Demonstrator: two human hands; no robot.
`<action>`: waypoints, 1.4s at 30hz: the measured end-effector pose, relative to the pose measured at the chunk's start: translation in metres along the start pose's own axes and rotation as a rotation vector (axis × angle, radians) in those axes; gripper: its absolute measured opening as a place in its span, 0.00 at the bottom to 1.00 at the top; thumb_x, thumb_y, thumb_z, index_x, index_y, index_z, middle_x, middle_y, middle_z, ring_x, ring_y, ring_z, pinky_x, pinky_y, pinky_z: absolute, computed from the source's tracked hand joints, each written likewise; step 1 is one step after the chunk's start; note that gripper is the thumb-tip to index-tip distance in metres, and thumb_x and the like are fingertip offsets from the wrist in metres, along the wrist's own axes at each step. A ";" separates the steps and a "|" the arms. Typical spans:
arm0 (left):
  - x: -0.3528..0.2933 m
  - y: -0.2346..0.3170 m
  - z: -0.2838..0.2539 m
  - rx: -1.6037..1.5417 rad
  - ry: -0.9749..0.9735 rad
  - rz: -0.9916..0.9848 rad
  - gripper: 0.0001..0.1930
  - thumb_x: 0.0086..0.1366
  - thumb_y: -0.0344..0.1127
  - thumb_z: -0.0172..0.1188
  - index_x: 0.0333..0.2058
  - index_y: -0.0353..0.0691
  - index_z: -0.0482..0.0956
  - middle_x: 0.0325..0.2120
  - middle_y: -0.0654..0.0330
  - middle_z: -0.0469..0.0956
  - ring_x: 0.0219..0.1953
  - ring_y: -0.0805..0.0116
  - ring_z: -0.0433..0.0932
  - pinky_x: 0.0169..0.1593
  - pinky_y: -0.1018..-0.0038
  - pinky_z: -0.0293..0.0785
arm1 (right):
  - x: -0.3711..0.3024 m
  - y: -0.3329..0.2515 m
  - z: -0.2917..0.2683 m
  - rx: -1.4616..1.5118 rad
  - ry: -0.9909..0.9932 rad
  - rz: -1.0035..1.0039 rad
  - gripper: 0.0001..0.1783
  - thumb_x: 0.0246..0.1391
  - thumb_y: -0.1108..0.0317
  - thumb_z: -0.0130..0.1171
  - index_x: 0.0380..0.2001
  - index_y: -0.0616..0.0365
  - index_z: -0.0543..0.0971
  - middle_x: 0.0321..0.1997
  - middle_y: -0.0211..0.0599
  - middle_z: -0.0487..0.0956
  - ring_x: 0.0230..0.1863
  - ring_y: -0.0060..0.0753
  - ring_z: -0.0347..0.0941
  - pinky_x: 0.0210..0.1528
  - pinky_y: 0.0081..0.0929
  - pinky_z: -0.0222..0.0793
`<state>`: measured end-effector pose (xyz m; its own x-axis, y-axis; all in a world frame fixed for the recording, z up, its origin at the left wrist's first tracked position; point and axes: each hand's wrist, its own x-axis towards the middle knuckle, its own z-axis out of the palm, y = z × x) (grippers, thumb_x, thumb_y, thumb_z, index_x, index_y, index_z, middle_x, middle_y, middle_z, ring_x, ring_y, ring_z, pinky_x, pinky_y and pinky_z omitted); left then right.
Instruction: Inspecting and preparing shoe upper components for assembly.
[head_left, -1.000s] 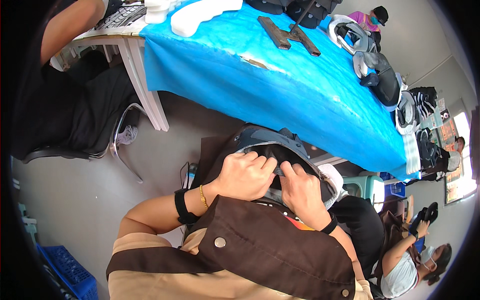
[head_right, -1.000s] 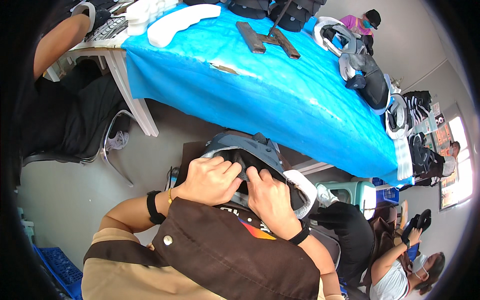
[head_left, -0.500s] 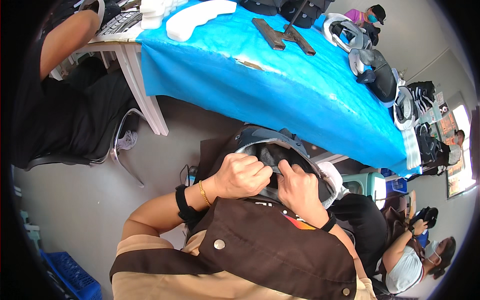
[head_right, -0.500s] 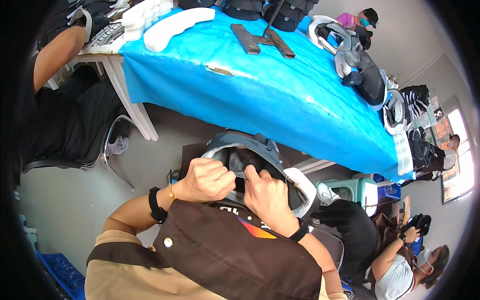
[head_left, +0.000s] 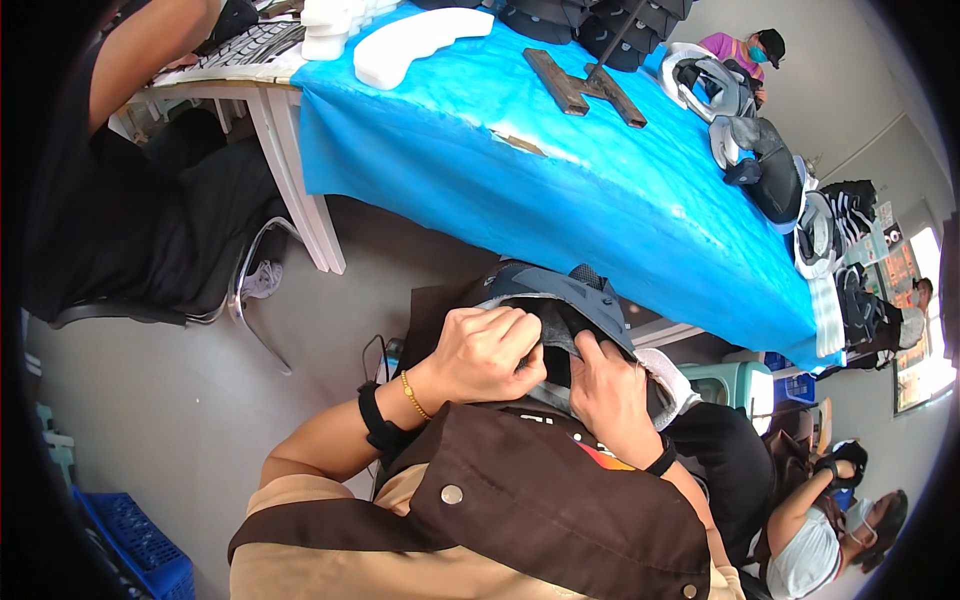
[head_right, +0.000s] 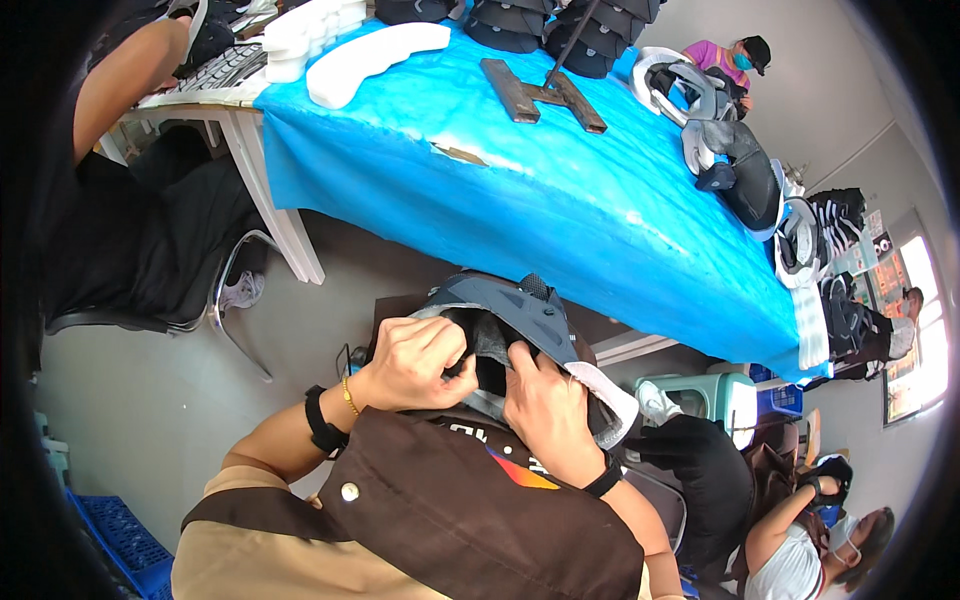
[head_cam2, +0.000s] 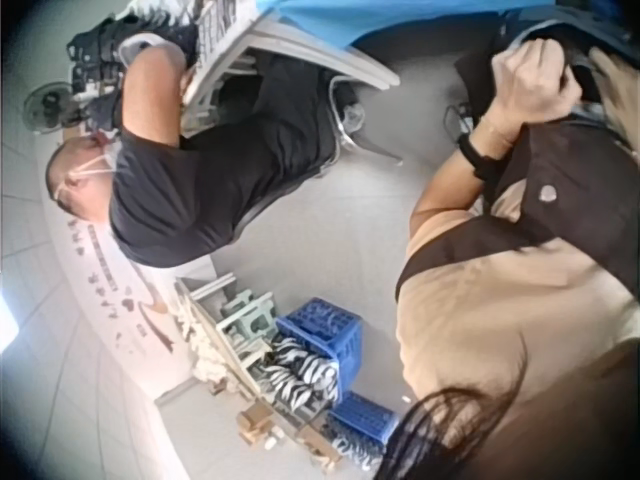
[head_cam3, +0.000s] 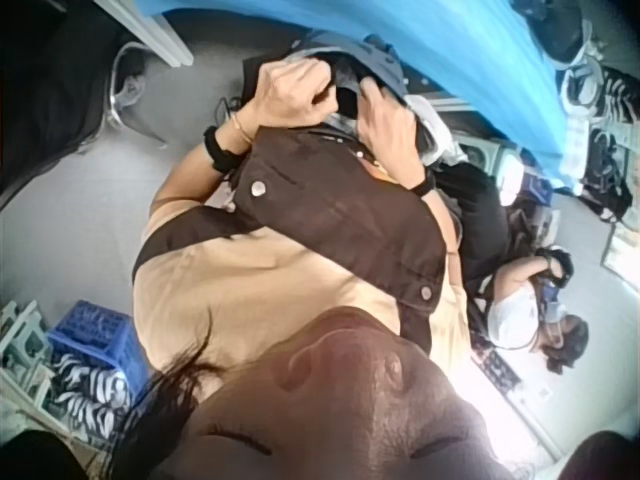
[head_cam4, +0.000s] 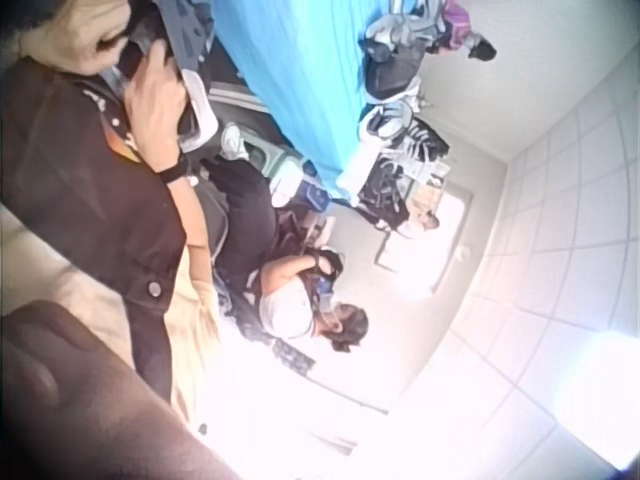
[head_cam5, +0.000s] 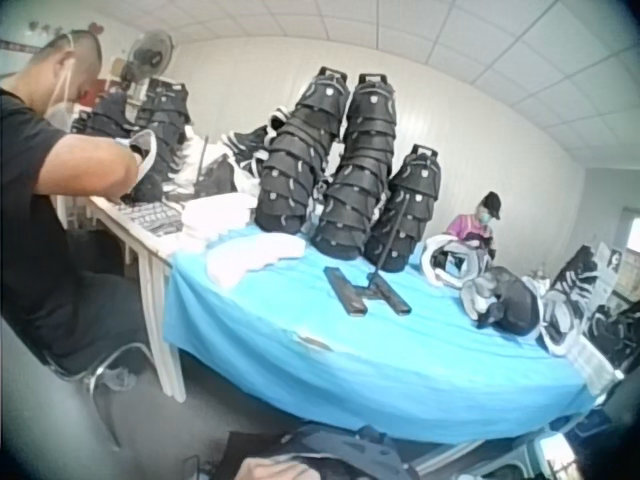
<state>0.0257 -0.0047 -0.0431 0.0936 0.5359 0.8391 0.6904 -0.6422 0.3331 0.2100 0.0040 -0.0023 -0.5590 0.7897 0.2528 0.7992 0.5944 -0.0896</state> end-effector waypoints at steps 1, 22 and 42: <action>0.000 0.003 -0.001 -0.058 -0.014 -0.070 0.11 0.42 0.28 0.58 0.17 0.43 0.62 0.12 0.65 0.61 0.13 0.68 0.66 0.18 0.75 0.62 | 0.000 0.000 0.000 0.002 -0.002 -0.004 0.09 0.45 0.72 0.58 0.32 0.55 0.71 0.23 0.44 0.72 0.25 0.51 0.73 0.26 0.42 0.69; -0.009 0.001 0.003 0.079 -0.005 0.093 0.09 0.49 0.26 0.62 0.32 0.42 0.80 0.22 0.63 0.74 0.23 0.67 0.75 0.23 0.72 0.69 | 0.005 0.020 0.026 0.204 0.151 -0.066 0.07 0.49 0.66 0.53 0.25 0.59 0.70 0.12 0.46 0.72 0.13 0.47 0.72 0.13 0.41 0.66; 0.002 0.001 0.013 0.292 -0.420 0.247 0.25 0.45 0.30 0.56 0.47 0.38 0.76 0.15 0.64 0.72 0.15 0.67 0.73 0.18 0.67 0.66 | -0.011 0.022 0.020 0.098 0.116 -0.185 0.14 0.45 0.68 0.55 0.37 0.58 0.70 0.20 0.42 0.75 0.16 0.45 0.74 0.16 0.38 0.68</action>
<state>0.0360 0.0026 -0.0461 0.5136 0.5992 0.6142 0.7759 -0.6300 -0.0342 0.2292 0.0117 -0.0259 -0.6600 0.6466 0.3824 0.6572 0.7436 -0.1231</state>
